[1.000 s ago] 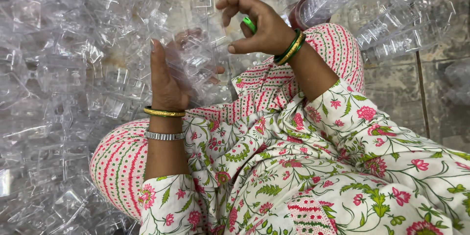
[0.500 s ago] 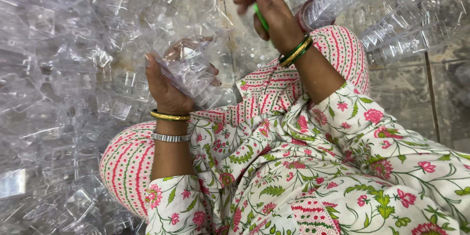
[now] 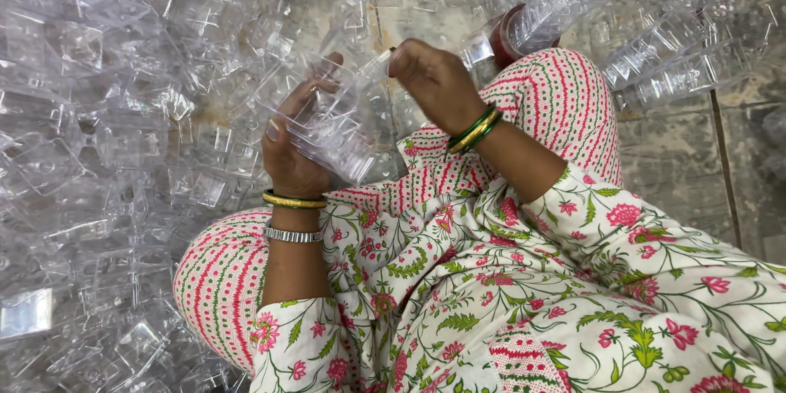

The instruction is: The person sits on the floor surrounded by piles of clear plastic boxes and marks each box with a green marker, handling the boxes one at a time and setting marked boxes aside.

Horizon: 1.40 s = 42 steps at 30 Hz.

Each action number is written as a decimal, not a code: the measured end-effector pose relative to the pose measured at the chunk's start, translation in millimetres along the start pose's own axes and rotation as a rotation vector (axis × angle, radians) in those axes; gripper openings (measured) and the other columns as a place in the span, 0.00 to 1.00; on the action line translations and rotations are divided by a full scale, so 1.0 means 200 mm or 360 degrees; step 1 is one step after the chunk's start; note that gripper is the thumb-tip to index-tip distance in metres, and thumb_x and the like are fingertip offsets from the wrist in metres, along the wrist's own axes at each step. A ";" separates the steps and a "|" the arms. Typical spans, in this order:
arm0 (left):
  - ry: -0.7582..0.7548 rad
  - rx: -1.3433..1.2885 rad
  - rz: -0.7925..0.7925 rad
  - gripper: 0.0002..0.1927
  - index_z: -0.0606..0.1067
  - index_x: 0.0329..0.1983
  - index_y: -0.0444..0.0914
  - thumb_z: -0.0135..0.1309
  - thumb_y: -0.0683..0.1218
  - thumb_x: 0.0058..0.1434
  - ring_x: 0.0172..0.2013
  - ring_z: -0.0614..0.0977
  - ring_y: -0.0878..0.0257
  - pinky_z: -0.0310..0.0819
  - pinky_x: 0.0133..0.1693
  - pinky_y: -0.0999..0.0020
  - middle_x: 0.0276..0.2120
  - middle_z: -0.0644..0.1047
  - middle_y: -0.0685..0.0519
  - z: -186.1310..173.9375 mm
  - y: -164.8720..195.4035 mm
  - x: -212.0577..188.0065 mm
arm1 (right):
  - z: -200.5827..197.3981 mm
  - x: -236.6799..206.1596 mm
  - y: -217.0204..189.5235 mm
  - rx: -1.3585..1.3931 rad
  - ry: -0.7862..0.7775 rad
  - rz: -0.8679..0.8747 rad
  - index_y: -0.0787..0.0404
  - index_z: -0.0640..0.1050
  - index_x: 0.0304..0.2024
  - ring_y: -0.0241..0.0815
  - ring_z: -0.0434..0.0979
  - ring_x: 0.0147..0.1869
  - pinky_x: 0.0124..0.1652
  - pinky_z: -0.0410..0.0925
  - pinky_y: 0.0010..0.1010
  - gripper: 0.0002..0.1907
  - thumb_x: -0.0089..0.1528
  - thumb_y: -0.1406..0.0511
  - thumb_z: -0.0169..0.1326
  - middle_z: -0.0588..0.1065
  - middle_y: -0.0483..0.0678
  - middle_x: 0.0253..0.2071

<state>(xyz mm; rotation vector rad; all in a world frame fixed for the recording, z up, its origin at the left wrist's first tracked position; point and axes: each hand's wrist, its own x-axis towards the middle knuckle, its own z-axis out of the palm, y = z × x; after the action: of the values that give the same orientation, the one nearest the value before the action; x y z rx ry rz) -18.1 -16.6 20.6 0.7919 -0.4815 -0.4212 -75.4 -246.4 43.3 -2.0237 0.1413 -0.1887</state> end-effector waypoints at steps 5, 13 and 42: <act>0.0035 0.0334 0.0117 0.44 0.75 0.60 0.27 0.48 0.73 0.68 0.76 0.60 0.48 0.47 0.81 0.53 0.71 0.67 0.29 0.02 0.01 -0.01 | 0.05 -0.04 -0.05 -0.0203 0.0070 -0.0250 0.62 0.67 0.36 0.38 0.71 0.32 0.34 0.66 0.33 0.34 0.68 0.38 0.47 0.71 0.48 0.29; 0.0038 0.0123 0.0068 0.43 0.74 0.59 0.29 0.54 0.73 0.63 0.78 0.59 0.44 0.55 0.77 0.50 0.75 0.61 0.34 0.01 0.12 -0.22 | 0.25 -0.25 -0.16 -0.0316 0.0140 -0.0264 0.63 0.66 0.36 0.46 0.70 0.30 0.34 0.64 0.38 0.30 0.72 0.42 0.43 0.67 0.50 0.27; 0.0077 -0.0537 -0.0270 0.40 0.72 0.62 0.31 0.49 0.70 0.66 0.55 0.77 0.46 0.80 0.48 0.48 0.69 0.65 0.35 -0.14 0.21 -0.20 | 0.15 -0.03 -0.09 -0.0490 0.0168 -0.1018 0.62 0.71 0.53 0.39 0.70 0.38 0.39 0.66 0.30 0.49 0.55 0.27 0.55 0.68 0.48 0.41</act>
<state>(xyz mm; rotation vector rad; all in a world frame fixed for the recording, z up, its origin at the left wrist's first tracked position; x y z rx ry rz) -27.6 46.5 25.3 0.5157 -0.2879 -0.6215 -75.1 -210.8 45.9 -2.3088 -0.4442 -0.7114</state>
